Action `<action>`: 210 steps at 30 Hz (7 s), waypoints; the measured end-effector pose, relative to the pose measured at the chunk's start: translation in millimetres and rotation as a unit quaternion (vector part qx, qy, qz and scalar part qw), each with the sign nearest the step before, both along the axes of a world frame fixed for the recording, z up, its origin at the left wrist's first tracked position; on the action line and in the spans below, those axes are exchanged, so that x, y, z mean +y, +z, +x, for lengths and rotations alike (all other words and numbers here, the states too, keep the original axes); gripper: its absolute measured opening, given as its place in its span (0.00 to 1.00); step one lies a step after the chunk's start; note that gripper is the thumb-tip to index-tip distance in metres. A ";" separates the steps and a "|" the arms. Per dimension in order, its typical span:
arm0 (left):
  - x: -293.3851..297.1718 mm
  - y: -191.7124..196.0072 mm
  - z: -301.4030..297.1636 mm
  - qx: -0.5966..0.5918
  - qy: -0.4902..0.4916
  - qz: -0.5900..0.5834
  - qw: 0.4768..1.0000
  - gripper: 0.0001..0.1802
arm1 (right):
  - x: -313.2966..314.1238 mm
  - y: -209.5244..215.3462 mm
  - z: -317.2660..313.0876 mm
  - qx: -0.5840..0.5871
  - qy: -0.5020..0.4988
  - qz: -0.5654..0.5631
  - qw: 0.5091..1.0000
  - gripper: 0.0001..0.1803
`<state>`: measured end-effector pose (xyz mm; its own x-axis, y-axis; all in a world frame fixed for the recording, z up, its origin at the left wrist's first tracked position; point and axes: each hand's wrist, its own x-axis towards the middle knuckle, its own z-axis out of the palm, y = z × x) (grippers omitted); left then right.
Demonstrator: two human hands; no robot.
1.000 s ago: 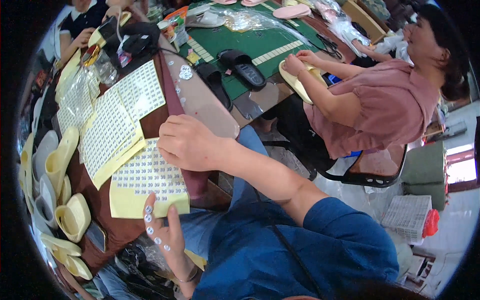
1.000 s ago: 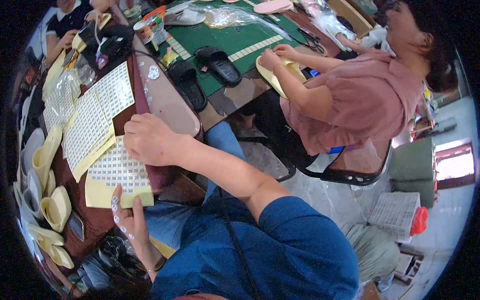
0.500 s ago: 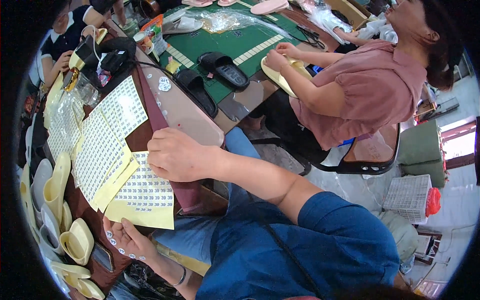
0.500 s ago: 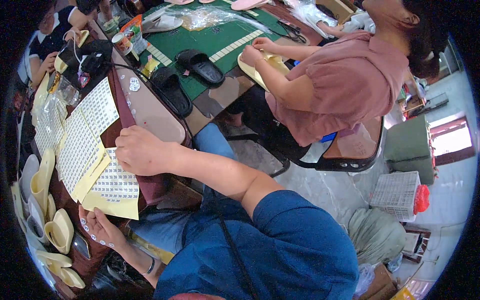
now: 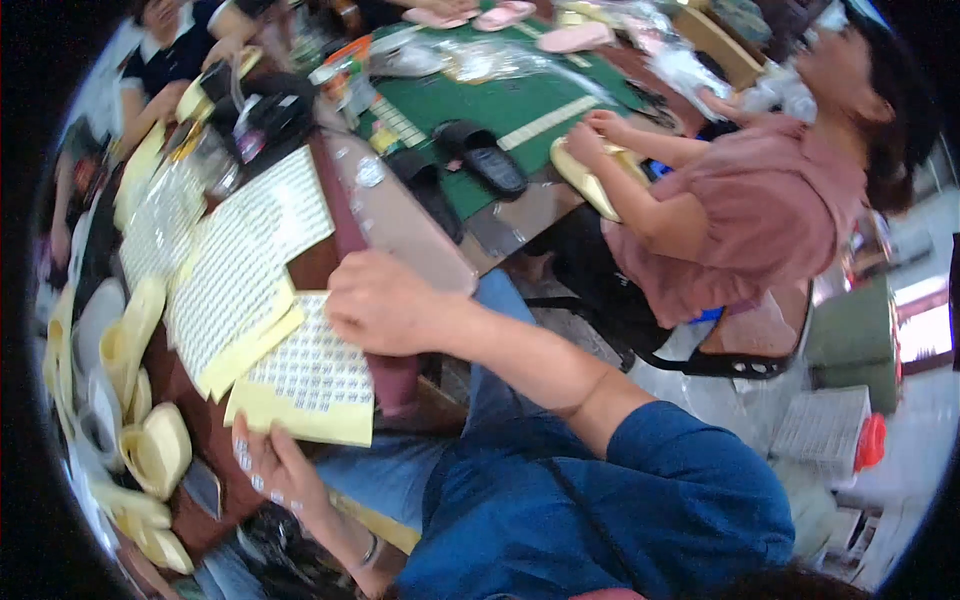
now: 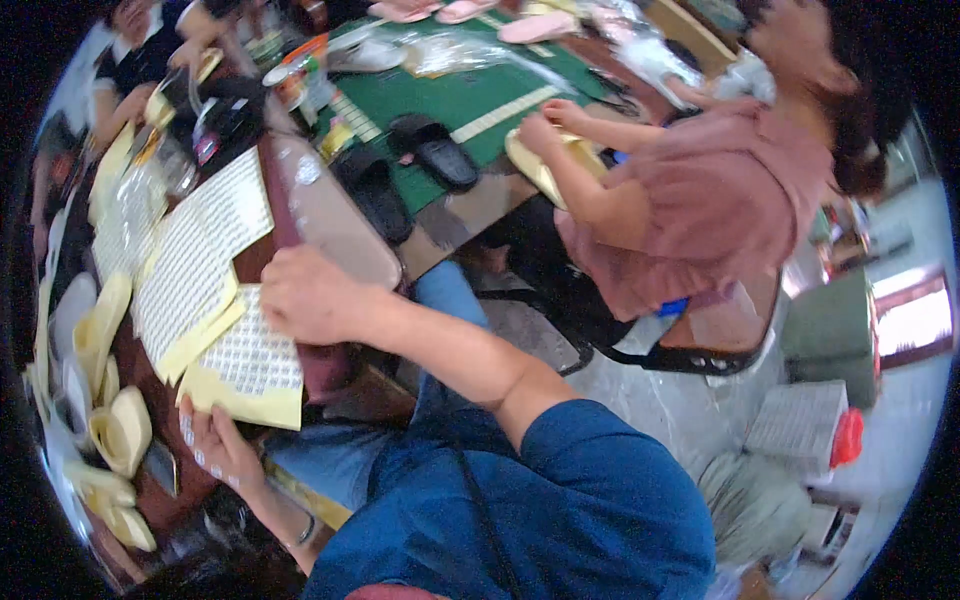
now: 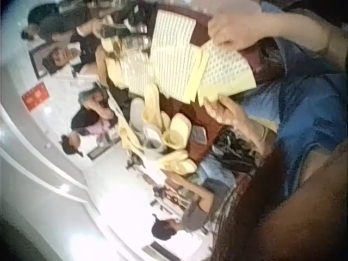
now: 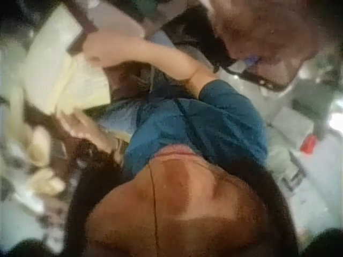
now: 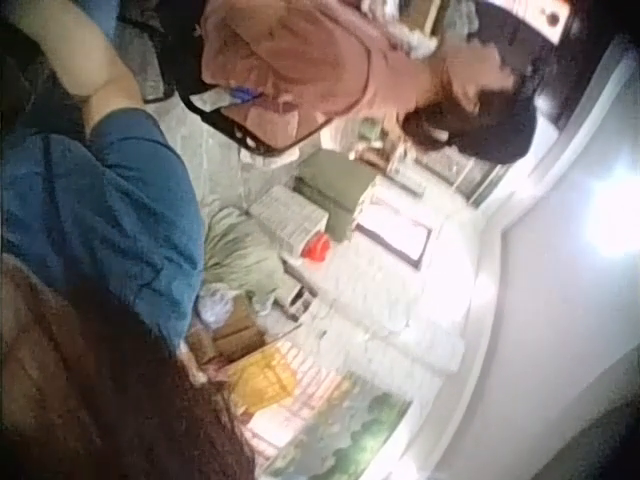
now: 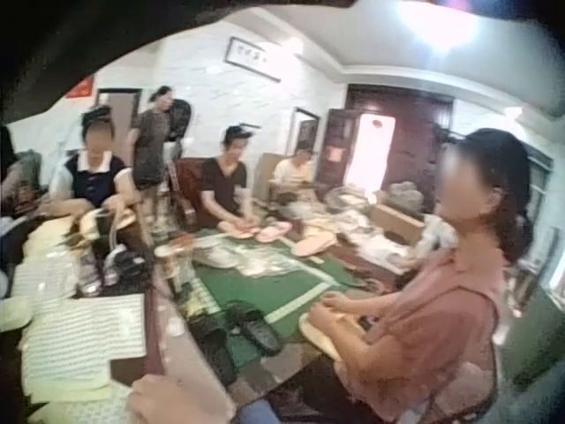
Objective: Applying size labels to the insoles of various slippers.
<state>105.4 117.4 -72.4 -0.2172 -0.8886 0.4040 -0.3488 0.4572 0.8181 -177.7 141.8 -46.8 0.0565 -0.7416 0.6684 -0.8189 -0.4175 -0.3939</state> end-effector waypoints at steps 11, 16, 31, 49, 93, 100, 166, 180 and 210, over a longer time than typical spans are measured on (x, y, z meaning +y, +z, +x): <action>11.7 48.7 -30.8 -0.086 -0.126 -0.075 0.985 0.25 | 18.8 35.6 13.4 0.020 0.058 -0.041 0.997 0.08; 6.2 46.6 -25.8 -0.092 -0.124 -0.121 0.981 0.26 | 22.6 65.7 65.5 0.065 0.152 -0.067 0.984 0.12; 6.8 42.1 -24.3 -0.092 -0.144 -0.145 0.975 0.19 | 15.2 105.4 96.3 0.218 0.266 0.057 0.937 0.14; 18.7 40.8 -2.0 -0.208 0.010 -0.169 0.963 0.23 | 5.6 63.7 -7.2 0.116 0.046 0.040 0.991 0.04; -108.8 104.6 -22.9 -0.318 -0.228 -0.140 0.910 0.23 | -137.1 39.6 -60.7 0.147 -0.060 0.209 0.965 0.15; -197.3 86.5 -74.3 -0.277 -0.238 -0.084 0.927 0.29 | -134.0 42.5 -59.1 0.144 -0.054 0.245 0.957 0.33; -100.6 91.4 -63.6 -0.429 -0.352 -0.103 0.825 0.28 | -177.8 90.7 86.3 0.655 0.167 0.188 0.713 0.19; -100.8 92.1 -67.1 -0.437 -0.309 -0.112 0.837 0.29 | -187.9 84.9 7.0 0.232 0.099 0.008 0.968 0.13; -181.9 65.9 -53.8 -0.372 -0.109 -0.088 0.918 0.44 | -137.5 72.3 -95.8 0.082 -0.035 0.144 0.986 0.19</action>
